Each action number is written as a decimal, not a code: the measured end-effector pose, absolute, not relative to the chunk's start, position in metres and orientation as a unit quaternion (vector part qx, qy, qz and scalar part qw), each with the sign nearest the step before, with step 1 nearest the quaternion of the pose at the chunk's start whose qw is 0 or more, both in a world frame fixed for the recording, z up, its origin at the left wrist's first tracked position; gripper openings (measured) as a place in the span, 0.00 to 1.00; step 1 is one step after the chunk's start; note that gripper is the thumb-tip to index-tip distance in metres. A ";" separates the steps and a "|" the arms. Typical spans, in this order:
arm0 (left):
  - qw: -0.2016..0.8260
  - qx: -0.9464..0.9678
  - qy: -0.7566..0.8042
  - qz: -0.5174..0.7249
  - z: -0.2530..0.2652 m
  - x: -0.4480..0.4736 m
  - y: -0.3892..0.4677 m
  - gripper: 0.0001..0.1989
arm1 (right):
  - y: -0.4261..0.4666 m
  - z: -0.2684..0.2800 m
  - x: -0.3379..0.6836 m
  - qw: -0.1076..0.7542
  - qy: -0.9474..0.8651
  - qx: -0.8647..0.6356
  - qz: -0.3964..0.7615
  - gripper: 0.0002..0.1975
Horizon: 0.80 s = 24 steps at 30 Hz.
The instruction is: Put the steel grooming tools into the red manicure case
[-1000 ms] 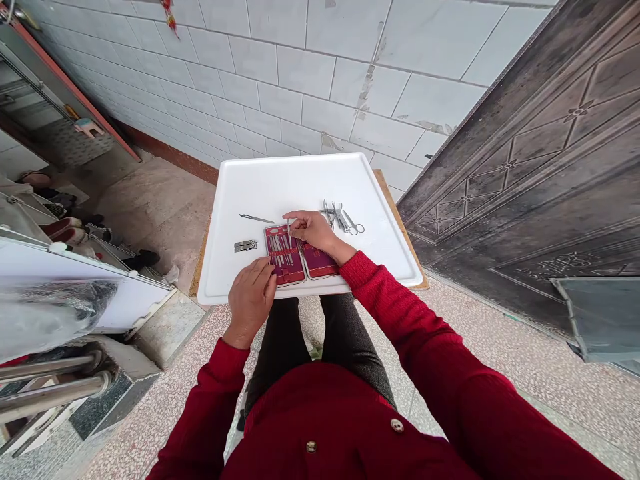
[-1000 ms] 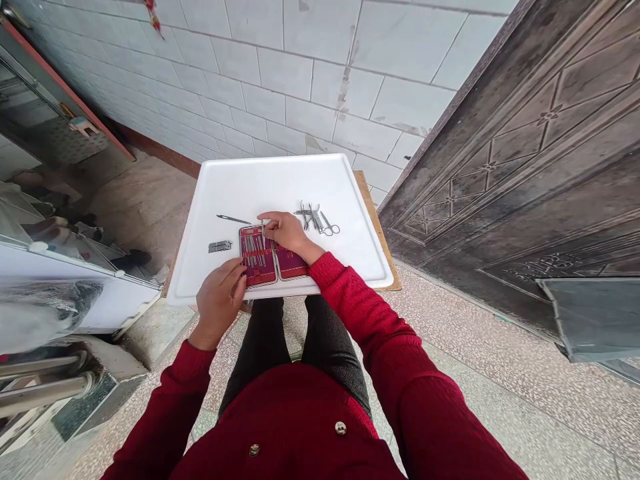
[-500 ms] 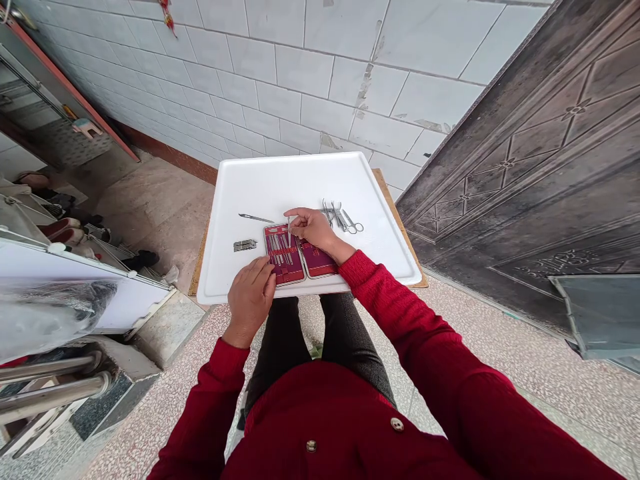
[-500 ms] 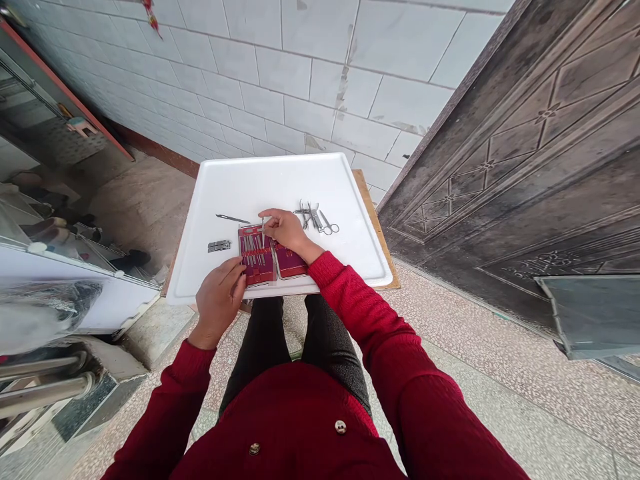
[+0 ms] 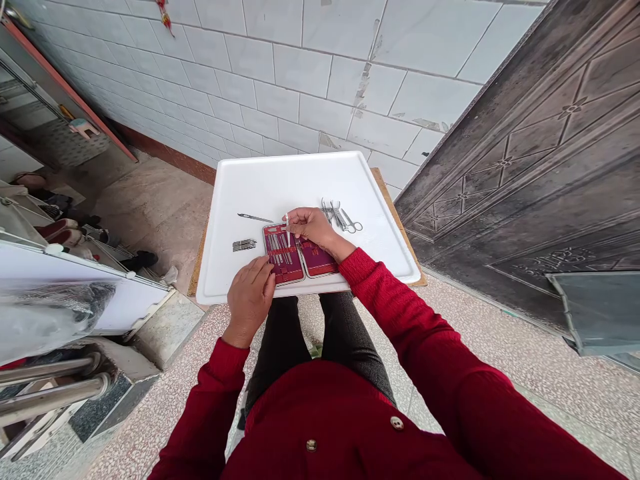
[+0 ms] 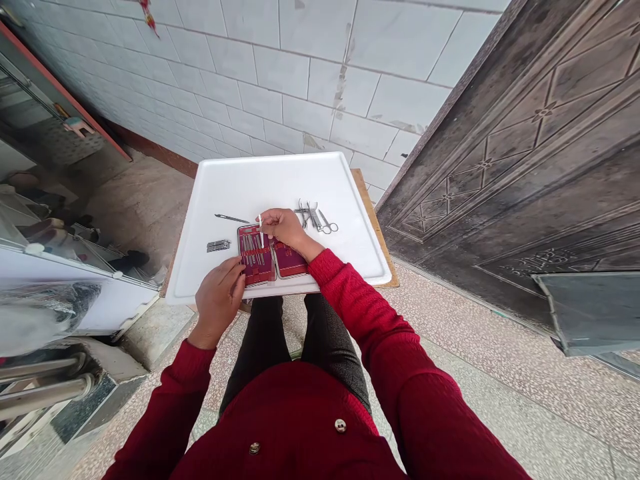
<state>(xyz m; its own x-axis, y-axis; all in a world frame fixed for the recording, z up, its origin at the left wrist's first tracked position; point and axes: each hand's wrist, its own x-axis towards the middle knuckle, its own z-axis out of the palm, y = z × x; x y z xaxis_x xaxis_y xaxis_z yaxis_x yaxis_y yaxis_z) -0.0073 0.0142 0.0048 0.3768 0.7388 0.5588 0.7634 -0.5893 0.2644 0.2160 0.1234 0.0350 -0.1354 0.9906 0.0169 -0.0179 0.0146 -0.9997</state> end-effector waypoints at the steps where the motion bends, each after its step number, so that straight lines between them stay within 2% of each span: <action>1: 0.022 -0.830 -0.452 -0.327 0.005 -0.007 0.014 0.12 | 0.123 0.036 0.216 0.474 -0.534 -0.455 0.532 0.12; 9: 0.031 -0.830 -0.447 -0.333 0.004 -0.007 0.015 0.12 | 0.121 0.037 0.217 0.515 -0.461 -0.434 0.578 0.20; 14: 0.025 -0.830 -0.448 -0.332 0.003 -0.008 0.015 0.12 | 0.121 0.037 0.219 0.519 -0.446 -0.405 0.606 0.20; 24: 0.041 -0.834 -0.441 -0.330 0.002 -0.008 0.016 0.12 | 0.121 0.033 0.213 0.527 -0.494 -0.429 0.542 0.19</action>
<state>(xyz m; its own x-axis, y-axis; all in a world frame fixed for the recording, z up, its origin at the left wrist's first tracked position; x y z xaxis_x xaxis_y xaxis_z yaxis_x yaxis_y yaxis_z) -0.0076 0.0156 0.0017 0.3934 0.7074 0.5872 0.7622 -0.6081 0.2220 0.2134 0.1209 0.0326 -0.0756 0.9956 0.0546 -0.1479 0.0429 -0.9881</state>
